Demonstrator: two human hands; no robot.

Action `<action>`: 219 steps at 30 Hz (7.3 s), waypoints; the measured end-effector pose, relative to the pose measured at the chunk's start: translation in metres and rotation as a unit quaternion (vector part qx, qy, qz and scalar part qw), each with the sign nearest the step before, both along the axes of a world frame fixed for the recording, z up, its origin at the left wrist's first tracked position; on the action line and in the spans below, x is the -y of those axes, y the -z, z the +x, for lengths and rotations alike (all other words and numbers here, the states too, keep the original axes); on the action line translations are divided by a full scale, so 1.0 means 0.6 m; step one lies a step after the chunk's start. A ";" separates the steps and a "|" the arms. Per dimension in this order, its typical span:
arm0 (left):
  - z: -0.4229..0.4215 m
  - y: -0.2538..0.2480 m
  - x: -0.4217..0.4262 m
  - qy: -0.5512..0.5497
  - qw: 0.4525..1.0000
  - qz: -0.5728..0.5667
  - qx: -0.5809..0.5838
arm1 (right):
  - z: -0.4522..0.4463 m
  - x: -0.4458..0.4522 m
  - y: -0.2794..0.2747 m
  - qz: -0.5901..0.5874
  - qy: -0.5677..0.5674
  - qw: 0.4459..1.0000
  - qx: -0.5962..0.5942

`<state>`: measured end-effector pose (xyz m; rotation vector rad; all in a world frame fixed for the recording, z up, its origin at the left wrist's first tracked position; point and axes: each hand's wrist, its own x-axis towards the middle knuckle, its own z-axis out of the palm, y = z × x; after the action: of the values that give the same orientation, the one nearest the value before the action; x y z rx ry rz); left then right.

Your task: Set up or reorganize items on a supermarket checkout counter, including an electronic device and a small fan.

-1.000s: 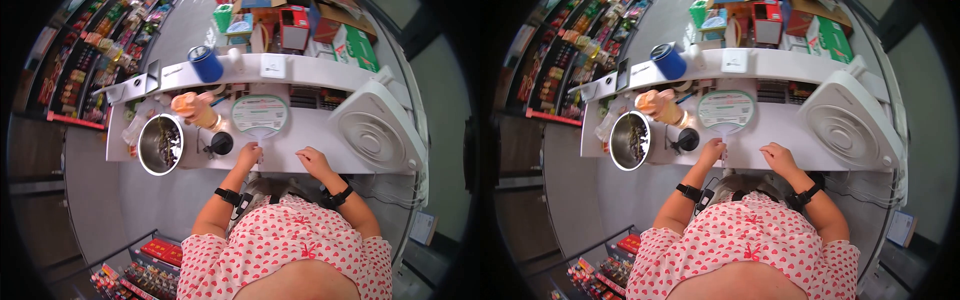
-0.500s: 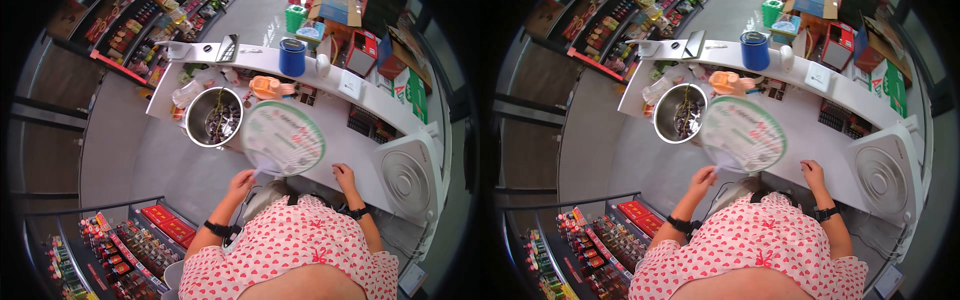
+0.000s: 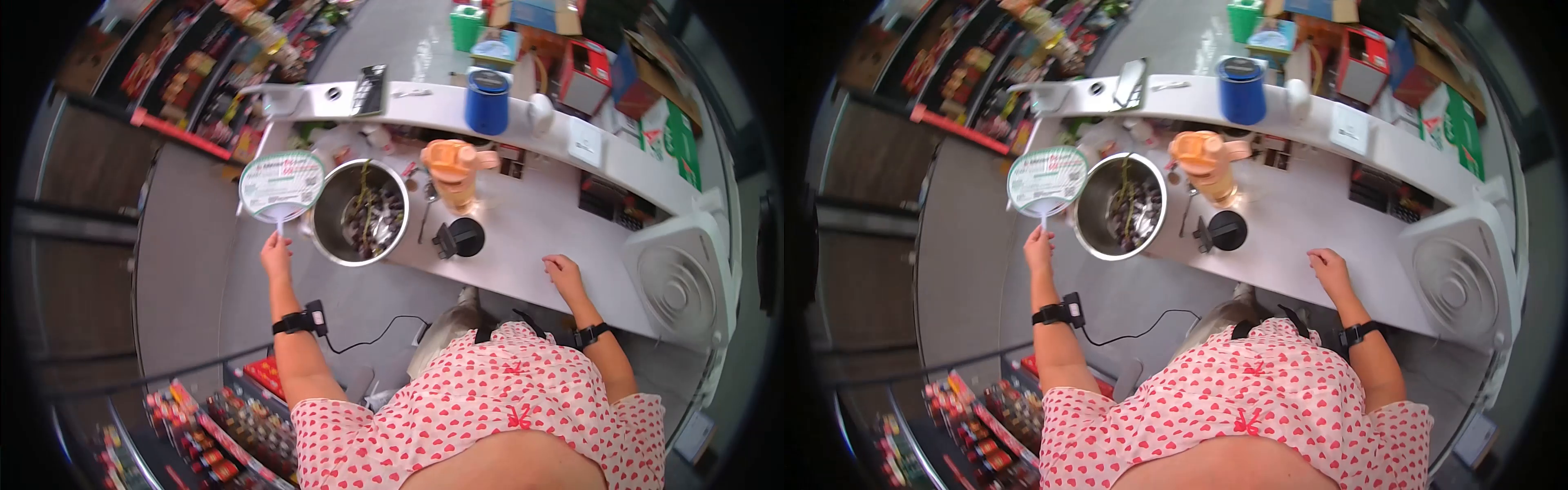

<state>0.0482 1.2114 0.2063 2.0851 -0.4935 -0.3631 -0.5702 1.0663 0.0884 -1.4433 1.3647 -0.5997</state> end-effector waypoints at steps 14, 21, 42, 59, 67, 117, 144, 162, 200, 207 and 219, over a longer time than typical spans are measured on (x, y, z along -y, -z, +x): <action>0.147 0.079 0.211 0.083 0.994 0.062 -0.035 | -0.086 0.051 -0.013 -0.100 0.123 0.978 -0.136; -0.054 -0.039 0.140 0.042 0.984 -0.161 0.060 | -0.101 0.126 -0.008 -0.146 0.157 0.969 -0.123; -0.604 0.086 0.073 0.389 0.910 -0.032 -0.139 | 0.151 0.340 0.054 -0.264 -0.005 0.943 -0.204; -0.831 0.153 0.410 0.572 0.819 0.023 0.043 | -0.097 0.162 0.015 -0.271 0.160 0.916 -0.251; -0.924 0.215 0.502 0.512 0.852 0.079 0.077 | -0.142 0.180 0.030 -0.261 0.226 0.878 -0.333; -0.734 0.235 0.466 0.405 0.910 0.085 0.016 | -0.130 0.217 0.014 -0.190 0.248 0.885 -0.346; -0.730 0.267 0.468 0.397 0.915 0.068 0.010 | 0.003 0.243 0.038 -0.139 0.219 0.927 -0.272; -0.729 0.240 0.468 0.405 0.911 0.077 0.005 | -0.110 0.182 0.055 -0.222 0.333 0.877 -0.266; -1.146 0.078 0.438 0.603 0.676 -0.132 -0.402 | -0.543 -0.189 -0.048 -0.184 0.474 0.850 0.139; -1.147 0.070 0.427 0.544 0.699 -0.152 -0.438 | -0.523 -0.190 -0.088 -0.146 0.507 0.843 0.103; -1.151 0.026 0.401 0.490 0.738 -0.184 -0.427 | -0.639 -0.142 -0.042 -0.195 0.575 0.777 0.165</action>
<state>-0.6425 0.9709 0.1910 0.9119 -0.9456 -1.5935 -0.9535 1.1513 0.1135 -0.5460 1.7959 -1.9139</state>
